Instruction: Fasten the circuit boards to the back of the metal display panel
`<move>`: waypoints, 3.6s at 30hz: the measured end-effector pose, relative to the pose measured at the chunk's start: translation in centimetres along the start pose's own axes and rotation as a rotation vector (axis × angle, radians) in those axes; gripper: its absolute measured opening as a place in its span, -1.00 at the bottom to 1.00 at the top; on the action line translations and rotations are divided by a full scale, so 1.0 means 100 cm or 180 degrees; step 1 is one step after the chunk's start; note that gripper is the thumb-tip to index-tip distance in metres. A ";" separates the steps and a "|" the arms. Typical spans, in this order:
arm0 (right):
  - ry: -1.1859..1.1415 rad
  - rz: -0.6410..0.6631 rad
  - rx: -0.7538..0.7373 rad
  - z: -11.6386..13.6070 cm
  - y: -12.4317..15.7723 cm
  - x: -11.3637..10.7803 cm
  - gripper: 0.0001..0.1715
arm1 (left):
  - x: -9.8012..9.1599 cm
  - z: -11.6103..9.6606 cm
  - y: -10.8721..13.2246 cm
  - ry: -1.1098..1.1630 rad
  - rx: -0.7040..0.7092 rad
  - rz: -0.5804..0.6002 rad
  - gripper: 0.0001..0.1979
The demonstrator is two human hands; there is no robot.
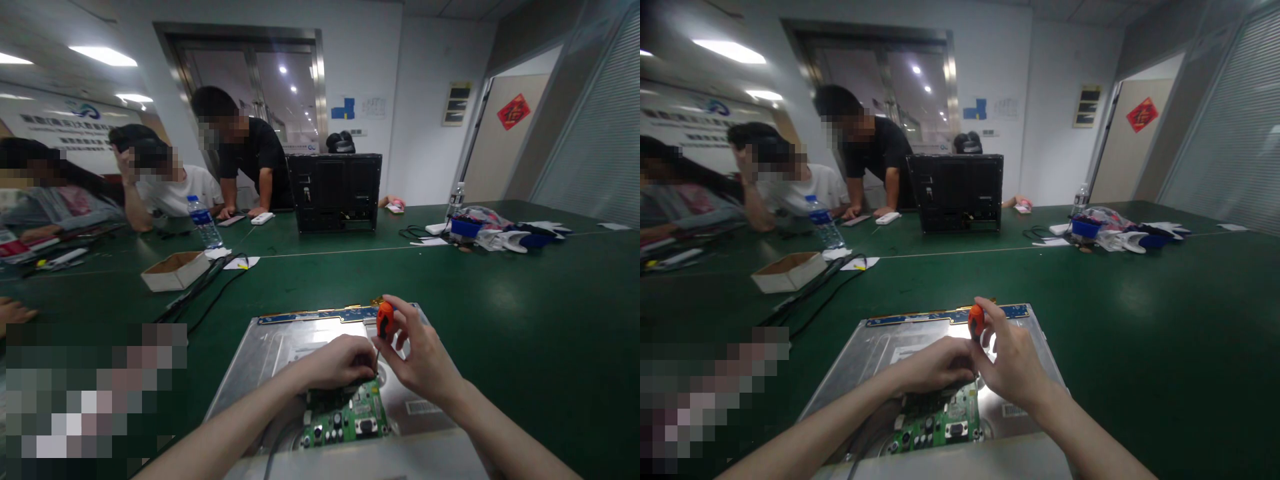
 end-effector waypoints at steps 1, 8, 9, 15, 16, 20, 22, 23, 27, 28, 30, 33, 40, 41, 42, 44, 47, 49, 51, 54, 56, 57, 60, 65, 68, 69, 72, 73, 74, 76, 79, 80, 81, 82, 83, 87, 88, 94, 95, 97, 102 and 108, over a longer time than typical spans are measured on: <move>-0.0010 0.0005 0.0001 0.000 0.000 0.000 -0.34 | 0.000 0.000 0.000 0.0006 0.0003 -0.0003 -0.89; -0.0004 0.0015 -0.0039 -0.001 0.001 0.000 -0.33 | -0.001 -0.001 0.001 0.0048 0.0013 0.0000 -0.87; -0.0001 0.0014 -0.0050 -0.001 0.000 0.000 -0.33 | -0.001 -0.001 0.001 0.0048 0.0009 0.0003 -0.88; 0.0001 0.0001 -0.0008 0.000 0.001 -0.001 -0.32 | -0.001 -0.001 0.001 0.0044 -0.0025 0.0022 -0.91; 0.0011 -0.0004 -0.0006 0.000 0.001 -0.002 -0.32 | -0.001 -0.001 0.001 0.0045 -0.0029 0.0025 -0.91; 0.0084 0.0006 0.0000 0.001 0.001 -0.003 -0.31 | -0.001 -0.001 0.001 0.0052 -0.0039 0.0004 -0.89; 0.0095 0.0020 -0.0002 0.001 0.001 -0.003 -0.31 | -0.001 -0.002 0.001 0.0053 -0.0041 -0.0006 -0.89; 0.0092 0.0022 -0.0007 0.001 0.001 -0.004 -0.31 | -0.001 -0.002 0.001 0.0052 -0.0041 -0.0005 -0.89; 0.0091 0.0016 0.0013 0.002 0.001 -0.004 -0.32 | -0.002 -0.003 0.001 0.0035 -0.0037 0.0006 -0.89; 0.0088 0.0019 0.0024 0.002 0.001 -0.003 -0.32 | -0.002 -0.003 0.001 0.0029 -0.0037 0.0006 -0.89; 0.0079 0.0026 0.0026 0.002 0.001 -0.003 -0.32 | -0.002 -0.003 0.001 0.0020 -0.0040 -0.0001 -0.89; 0.0078 0.0013 0.0014 0.002 0.001 -0.003 -0.32 | -0.002 -0.003 0.001 0.0016 -0.0045 0.0000 -0.89; 0.0010 -0.0088 -0.0064 0.000 0.000 -0.004 -0.36 | 0.000 -0.001 0.000 0.0018 -0.0040 0.0038 -0.89; -0.0020 -0.0092 -0.0069 0.000 -0.001 -0.004 -0.37 | 0.000 0.000 0.000 0.0023 -0.0037 0.0038 -0.89; -0.0054 -0.0081 -0.0071 0.000 -0.001 -0.004 -0.37 | 0.000 0.000 0.000 0.0024 -0.0035 0.0031 -0.90; -0.0121 -0.0036 -0.0063 0.000 0.000 -0.003 -0.34 | 0.000 0.001 0.000 0.0028 -0.0030 0.0008 -0.90; -0.0159 -0.0007 0.0006 0.001 0.001 -0.003 -0.26 | -0.001 0.000 0.000 0.0045 -0.0001 -0.0011 -0.90; -0.0132 -0.0038 0.0027 0.003 0.002 -0.004 -0.25 | -0.001 -0.001 0.001 0.0065 0.0029 -0.0006 -0.90; -0.0109 -0.0064 -0.0014 0.004 0.001 -0.005 -0.28 | -0.001 -0.002 0.001 0.0078 0.0059 0.0003 -0.91; -0.0120 -0.0118 -0.0096 0.005 -0.001 -0.005 -0.35 | -0.001 -0.002 0.001 0.0076 0.0095 0.0009 -0.90; -0.0135 -0.0147 -0.0139 0.004 -0.002 -0.005 -0.37 | -0.001 -0.001 0.000 0.0069 0.0114 0.0013 -0.89; -0.0142 -0.0140 -0.0158 0.004 -0.002 -0.005 -0.37 | -0.001 -0.001 0.000 0.0064 0.0120 0.0013 -0.89; -0.0121 -0.0033 -0.0173 0.004 -0.002 -0.004 -0.28 | -0.001 -0.001 0.000 0.0036 0.0108 -0.0012 -0.90; -0.0060 -0.0045 -0.0130 0.004 0.001 -0.004 -0.23 | -0.001 -0.001 -0.001 0.0003 0.0073 -0.0034 -0.88; -0.0086 -0.0079 -0.0158 0.004 0.001 -0.004 -0.26 | -0.001 0.000 -0.001 0.0000 0.0046 -0.0028 -0.88; -0.0092 -0.0090 -0.0157 0.004 0.001 -0.004 -0.27 | -0.001 0.000 -0.001 -0.0001 0.0037 -0.0024 -0.88; -0.0075 -0.0085 -0.0152 0.004 0.001 -0.004 -0.27 | -0.001 0.000 -0.001 -0.0002 0.0016 -0.0017 -0.88; -0.0051 -0.0079 -0.0159 0.005 0.001 -0.004 -0.27 | -0.001 0.000 -0.001 -0.0001 0.0012 -0.0018 -0.88; -0.0027 -0.0074 -0.0170 0.005 0.000 -0.004 -0.27 | -0.001 0.000 -0.001 0.0000 0.0010 -0.0021 -0.88; 0.0007 -0.0068 -0.0184 0.005 0.000 -0.004 -0.27 | 0.000 0.000 -0.001 0.0008 0.0009 -0.0022 -0.88; 0.0032 -0.0067 -0.0157 0.004 0.000 -0.004 -0.28 | 0.000 0.002 -0.001 0.0021 0.0017 -0.0004 -0.88; 0.0038 -0.0061 -0.0152 0.003 0.000 -0.004 -0.29 | 0.001 0.002 -0.001 0.0022 0.0020 0.0005 -0.88; 0.0042 -0.0052 -0.0150 0.003 -0.001 -0.004 -0.29 | 0.001 0.003 -0.001 0.0021 0.0023 0.0012 -0.88; 0.0041 -0.0047 -0.0153 0.003 -0.001 -0.004 -0.30 | 0.001 0.003 -0.001 0.0018 0.0027 0.0017 -0.88; 0.0038 -0.0043 -0.0151 0.003 -0.001 -0.004 -0.31 | 0.001 0.004 -0.001 0.0018 0.0030 0.0021 -0.88; 0.0033 -0.0027 -0.0095 0.003 -0.001 -0.004 -0.34 | 0.001 0.003 -0.001 0.0020 0.0042 0.0013 -0.87; 0.0032 -0.0017 -0.0085 0.003 -0.001 -0.004 -0.34 | 0.000 0.003 -0.001 0.0022 0.0045 0.0009 -0.87; 0.0022 -0.0012 -0.0145 0.003 -0.001 -0.004 -0.34 | 0.000 0.001 0.000 0.0023 0.0050 -0.0004 -0.87; 0.0014 -0.0023 -0.0160 0.003 -0.001 -0.004 -0.34 | 0.000 0.001 0.000 0.0022 0.0051 -0.0002 -0.88; -0.0001 -0.0041 -0.0171 0.003 -0.001 -0.004 -0.35 | 0.000 0.000 0.000 0.0029 0.0059 0.0004 -0.88; -0.0049 -0.0104 -0.0198 0.003 -0.002 -0.004 -0.36 | -0.002 0.000 0.000 0.0063 0.0080 0.0022 -0.87; -0.0079 -0.0243 -0.0243 0.001 -0.002 -0.005 -0.36 | -0.003 -0.001 0.000 0.0070 0.0042 0.0009 -0.91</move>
Point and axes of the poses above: each hand's wrist, its own y-axis away from the middle knuckle, its own x-axis out of the palm, z = x × y, the point moved 3 cm from there along -y, towards the middle knuckle, and after that the axes turned 3 degrees about x, right-handed, at the moved point
